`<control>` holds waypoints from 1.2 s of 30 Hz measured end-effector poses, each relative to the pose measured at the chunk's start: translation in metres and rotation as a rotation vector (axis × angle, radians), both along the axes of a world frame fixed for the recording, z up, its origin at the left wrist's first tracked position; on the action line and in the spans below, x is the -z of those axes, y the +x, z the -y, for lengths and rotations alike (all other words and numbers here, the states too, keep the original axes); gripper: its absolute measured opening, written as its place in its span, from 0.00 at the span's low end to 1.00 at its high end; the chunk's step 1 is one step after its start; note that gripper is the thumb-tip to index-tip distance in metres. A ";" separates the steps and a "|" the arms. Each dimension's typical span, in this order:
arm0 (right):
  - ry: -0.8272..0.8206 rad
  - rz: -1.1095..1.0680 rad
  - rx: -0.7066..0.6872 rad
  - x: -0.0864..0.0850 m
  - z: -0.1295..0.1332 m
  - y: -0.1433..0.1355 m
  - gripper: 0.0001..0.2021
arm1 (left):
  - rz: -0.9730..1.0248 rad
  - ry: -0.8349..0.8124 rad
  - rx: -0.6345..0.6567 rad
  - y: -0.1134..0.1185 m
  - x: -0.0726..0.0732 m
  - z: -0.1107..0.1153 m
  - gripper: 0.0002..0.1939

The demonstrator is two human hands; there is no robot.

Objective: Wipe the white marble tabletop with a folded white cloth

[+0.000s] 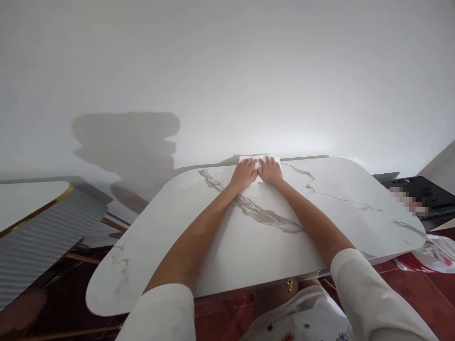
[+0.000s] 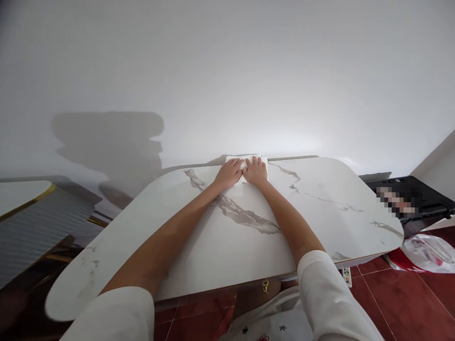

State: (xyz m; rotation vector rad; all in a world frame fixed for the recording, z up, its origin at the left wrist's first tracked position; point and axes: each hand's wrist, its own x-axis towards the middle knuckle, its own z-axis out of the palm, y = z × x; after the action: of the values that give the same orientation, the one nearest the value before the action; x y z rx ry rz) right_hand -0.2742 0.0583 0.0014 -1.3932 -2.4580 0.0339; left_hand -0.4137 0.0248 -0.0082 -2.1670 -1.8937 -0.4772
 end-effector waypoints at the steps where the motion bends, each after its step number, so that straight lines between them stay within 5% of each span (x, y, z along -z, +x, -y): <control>1: -0.003 -0.004 -0.010 -0.001 0.004 -0.005 0.27 | -0.004 0.001 -0.008 -0.006 0.001 0.004 0.25; 11: -0.051 -0.087 -0.137 -0.003 0.054 -0.073 0.28 | -0.079 0.027 -0.042 -0.084 0.006 0.060 0.25; 23: 0.010 -0.153 -0.323 -0.002 0.138 -0.156 0.27 | -0.067 0.033 -0.121 -0.181 0.002 0.161 0.28; 29: -0.017 -0.162 -0.421 -0.005 0.184 -0.165 0.27 | -0.056 0.042 -0.135 -0.192 -0.001 0.224 0.30; 36: -0.111 -0.154 -0.500 -0.010 0.230 -0.145 0.28 | -0.019 0.064 -0.169 -0.164 0.001 0.287 0.33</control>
State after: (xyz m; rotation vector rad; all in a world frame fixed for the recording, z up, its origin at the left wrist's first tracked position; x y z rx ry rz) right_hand -0.4192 -0.1716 0.0110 -0.7462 -2.6343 0.3789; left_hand -0.5778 -0.2626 -0.0089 -1.9443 -2.0006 -0.4755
